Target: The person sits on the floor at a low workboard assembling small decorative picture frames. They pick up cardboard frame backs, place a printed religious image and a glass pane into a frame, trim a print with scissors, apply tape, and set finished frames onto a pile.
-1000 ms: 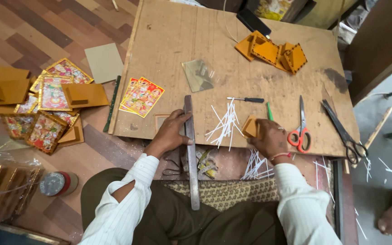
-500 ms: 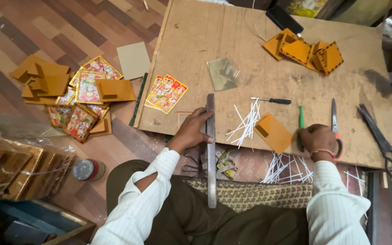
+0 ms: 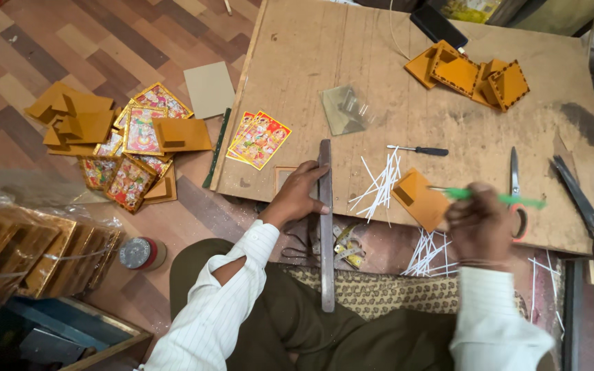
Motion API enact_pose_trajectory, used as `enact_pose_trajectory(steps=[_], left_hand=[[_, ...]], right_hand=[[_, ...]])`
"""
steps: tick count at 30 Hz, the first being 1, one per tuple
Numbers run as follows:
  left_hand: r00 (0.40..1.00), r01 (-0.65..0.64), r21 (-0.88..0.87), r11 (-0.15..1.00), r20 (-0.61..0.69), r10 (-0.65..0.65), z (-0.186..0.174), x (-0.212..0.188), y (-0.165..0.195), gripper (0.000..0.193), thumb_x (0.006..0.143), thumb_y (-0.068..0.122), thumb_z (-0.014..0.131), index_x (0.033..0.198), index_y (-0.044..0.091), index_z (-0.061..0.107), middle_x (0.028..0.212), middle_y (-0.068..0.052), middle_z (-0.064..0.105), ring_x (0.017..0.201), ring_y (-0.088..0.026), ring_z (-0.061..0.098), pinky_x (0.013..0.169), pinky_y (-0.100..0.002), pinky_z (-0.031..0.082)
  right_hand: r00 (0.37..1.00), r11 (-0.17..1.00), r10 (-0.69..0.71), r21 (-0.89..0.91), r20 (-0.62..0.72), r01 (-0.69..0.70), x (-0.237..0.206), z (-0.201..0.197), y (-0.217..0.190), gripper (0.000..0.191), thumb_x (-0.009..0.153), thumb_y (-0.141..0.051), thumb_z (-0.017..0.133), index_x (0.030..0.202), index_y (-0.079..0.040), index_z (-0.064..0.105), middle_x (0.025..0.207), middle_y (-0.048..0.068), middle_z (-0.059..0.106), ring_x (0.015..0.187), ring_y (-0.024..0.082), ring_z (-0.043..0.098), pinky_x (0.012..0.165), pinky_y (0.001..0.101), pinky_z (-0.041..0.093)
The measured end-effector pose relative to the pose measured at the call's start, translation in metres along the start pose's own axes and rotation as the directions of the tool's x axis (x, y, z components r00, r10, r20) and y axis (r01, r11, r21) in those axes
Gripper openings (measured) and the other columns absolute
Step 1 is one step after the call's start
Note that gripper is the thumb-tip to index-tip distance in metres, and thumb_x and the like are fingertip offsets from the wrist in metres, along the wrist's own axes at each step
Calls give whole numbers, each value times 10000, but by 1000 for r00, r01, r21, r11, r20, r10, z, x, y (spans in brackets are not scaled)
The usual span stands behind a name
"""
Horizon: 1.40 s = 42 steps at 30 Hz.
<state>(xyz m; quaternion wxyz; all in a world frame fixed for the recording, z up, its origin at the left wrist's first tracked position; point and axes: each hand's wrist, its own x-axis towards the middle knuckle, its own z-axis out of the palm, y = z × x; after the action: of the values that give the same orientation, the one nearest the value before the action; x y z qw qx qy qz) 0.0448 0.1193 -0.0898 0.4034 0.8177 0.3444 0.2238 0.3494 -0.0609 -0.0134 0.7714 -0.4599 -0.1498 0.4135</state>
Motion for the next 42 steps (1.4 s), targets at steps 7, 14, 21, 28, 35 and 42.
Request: enact_pose_trajectory(steps=[7,14,21,28,35,42], left_hand=[[1000,-1,10,1000,-28,1,1,-1,0,1025,503,121,963,1434,37,543,1483,-218,485,1372,-386,475,1136,-387,409],[999,20,-43,999,-37,-22,1,-2,1,1021,479,98,954,1420,37,563,1470,-198,505,1362,-369,493,1127,-377,426],[999,28,-32,999,-46,-29,2,0,2,1032,464,96,974,1409,33,564,1479,-217,476,1359,-384,477,1123,-382,413],[999,13,-21,1000,-50,-14,1,-1,4,1033,470,103,974,1416,32,564,1469,-213,499,1359,-381,493,1131,-383,421],[998,32,1,1000,-48,-32,1,0,4,1037,458,100,980,1410,41,571,1473,-209,489,1353,-386,484,1116,-389,420],[998,31,12,999,-50,-30,0,-1,5,994,488,114,960,1403,38,578,1465,-209,504,1355,-382,496,1121,-394,430]], right_hand=[[977,692,-85,-694,198,201,-63,56,82,341,996,-280,614,1083,22,747,814,127,766,653,190,711,576,303,558],[950,577,-81,-763,302,291,-79,91,95,361,1002,-310,619,1061,20,751,790,105,786,682,148,763,613,278,597],[959,580,-134,-765,251,281,-71,80,93,325,992,-261,652,1037,39,766,761,120,769,609,138,714,566,278,570],[962,442,-133,-854,239,274,-84,89,117,294,952,-196,705,1173,-10,760,738,150,751,570,164,651,503,310,486],[850,279,-279,-809,448,518,-91,96,124,275,966,-182,698,1139,25,751,843,174,765,694,183,734,614,296,552],[911,323,-251,-859,327,397,-39,122,136,308,940,-223,706,1143,4,752,857,163,779,676,183,751,590,300,576]])
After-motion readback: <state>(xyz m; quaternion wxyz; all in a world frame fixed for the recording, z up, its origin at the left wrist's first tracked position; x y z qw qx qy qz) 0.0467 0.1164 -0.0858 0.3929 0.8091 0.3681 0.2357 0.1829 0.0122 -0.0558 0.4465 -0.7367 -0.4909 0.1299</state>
